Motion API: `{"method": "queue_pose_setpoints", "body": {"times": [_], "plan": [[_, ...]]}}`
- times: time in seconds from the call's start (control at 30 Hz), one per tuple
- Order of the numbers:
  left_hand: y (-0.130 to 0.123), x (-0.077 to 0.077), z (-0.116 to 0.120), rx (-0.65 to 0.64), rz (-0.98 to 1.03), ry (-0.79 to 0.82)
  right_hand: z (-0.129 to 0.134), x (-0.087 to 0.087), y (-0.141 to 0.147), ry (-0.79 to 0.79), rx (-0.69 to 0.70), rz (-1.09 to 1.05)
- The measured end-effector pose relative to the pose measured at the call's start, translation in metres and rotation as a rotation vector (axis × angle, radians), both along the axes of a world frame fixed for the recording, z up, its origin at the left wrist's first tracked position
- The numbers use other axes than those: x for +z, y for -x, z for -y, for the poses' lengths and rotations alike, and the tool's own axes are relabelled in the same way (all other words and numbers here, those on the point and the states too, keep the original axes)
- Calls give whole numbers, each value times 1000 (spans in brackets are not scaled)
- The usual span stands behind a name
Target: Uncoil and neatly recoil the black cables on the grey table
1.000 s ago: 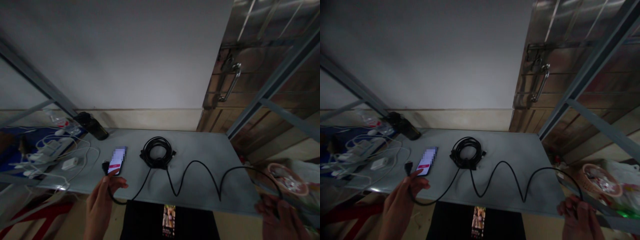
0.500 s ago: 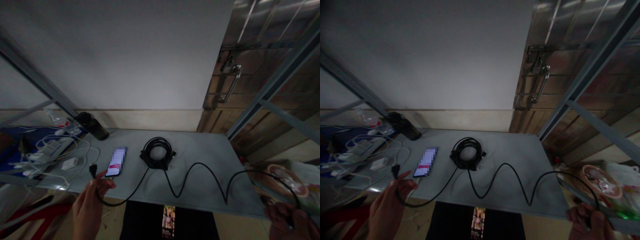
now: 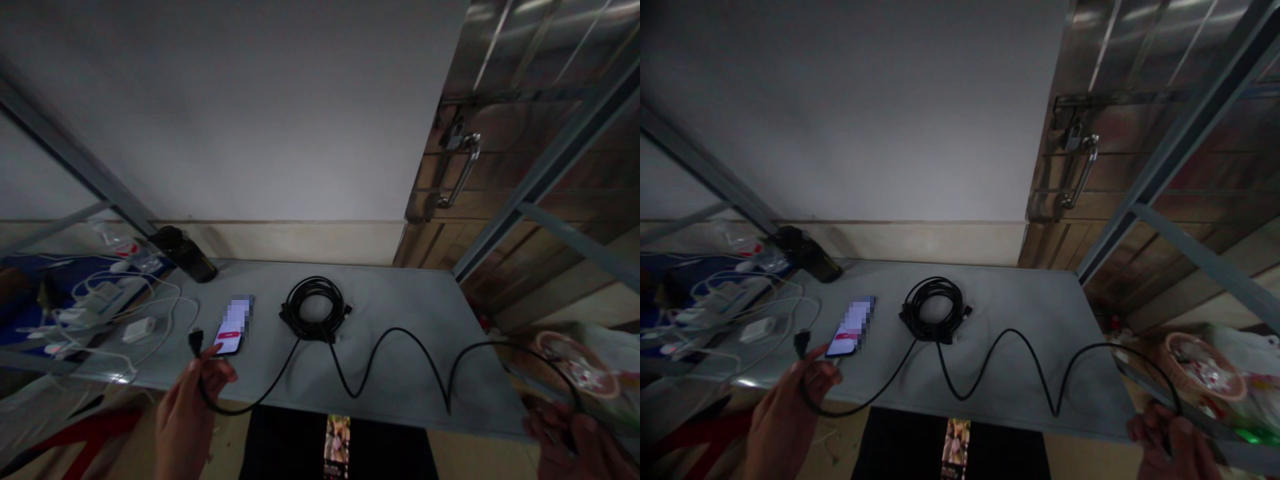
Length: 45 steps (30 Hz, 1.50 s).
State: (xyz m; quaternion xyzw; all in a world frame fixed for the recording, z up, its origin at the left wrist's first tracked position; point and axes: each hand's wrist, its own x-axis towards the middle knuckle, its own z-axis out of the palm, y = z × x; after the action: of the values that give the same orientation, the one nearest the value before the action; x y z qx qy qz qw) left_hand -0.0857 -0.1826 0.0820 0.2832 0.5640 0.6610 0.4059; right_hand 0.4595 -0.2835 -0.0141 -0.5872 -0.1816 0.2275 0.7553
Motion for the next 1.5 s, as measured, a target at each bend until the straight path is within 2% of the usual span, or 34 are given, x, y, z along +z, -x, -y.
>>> {"method": "queue_pose_setpoints", "body": {"times": [0.13, 0.27, 0.33, 0.5, 0.63, 0.7, 0.83, 0.97, 1.1, 1.17, 1.23, 1.3, 1.4, 1.5], "plan": [[-30, -5, 4, -113, 40, 50, -6, 2, 24, 60, 8, 155], [-64, -9, 10, -256, 53, 120, -13, 9, 50, 285, 133, 386], [-78, -13, 11, -329, 76, 159, -17, 10, 65, 330, 213, 482], [-114, -32, 6, -464, 198, 147, -28, -1, 117, 256, 500, 638], [-143, -43, -2, -495, 325, 165, -30, -4, 166, 90, 708, 818], [-154, -39, -4, -533, 410, 195, -31, 0, 190, -11, 787, 864], [-169, -17, 2, -628, 533, 284, -33, 9, 223, -117, 938, 927], [-173, 3, 6, -679, 541, 289, -36, 16, 225, -146, 1031, 906], [-168, 14, -1, -788, 617, 279, -38, 30, 219, -74, 1112, 864], [-162, 17, -7, -835, 633, 309, -41, 35, 220, -26, 1120, 918], [-156, 17, -14, -840, 592, 321, -47, 36, 224, -28, 1110, 1090], [-150, 14, -25, -848, 468, 302, -58, 35, 230, -56, 1069, 1318], [-140, 3, -48, -818, 64, 189, -86, 29, 236, -78, 933, 1554], [-128, -9, -79, -712, -262, 74, -126, 25, 238, -90, 846, 1642]]}}
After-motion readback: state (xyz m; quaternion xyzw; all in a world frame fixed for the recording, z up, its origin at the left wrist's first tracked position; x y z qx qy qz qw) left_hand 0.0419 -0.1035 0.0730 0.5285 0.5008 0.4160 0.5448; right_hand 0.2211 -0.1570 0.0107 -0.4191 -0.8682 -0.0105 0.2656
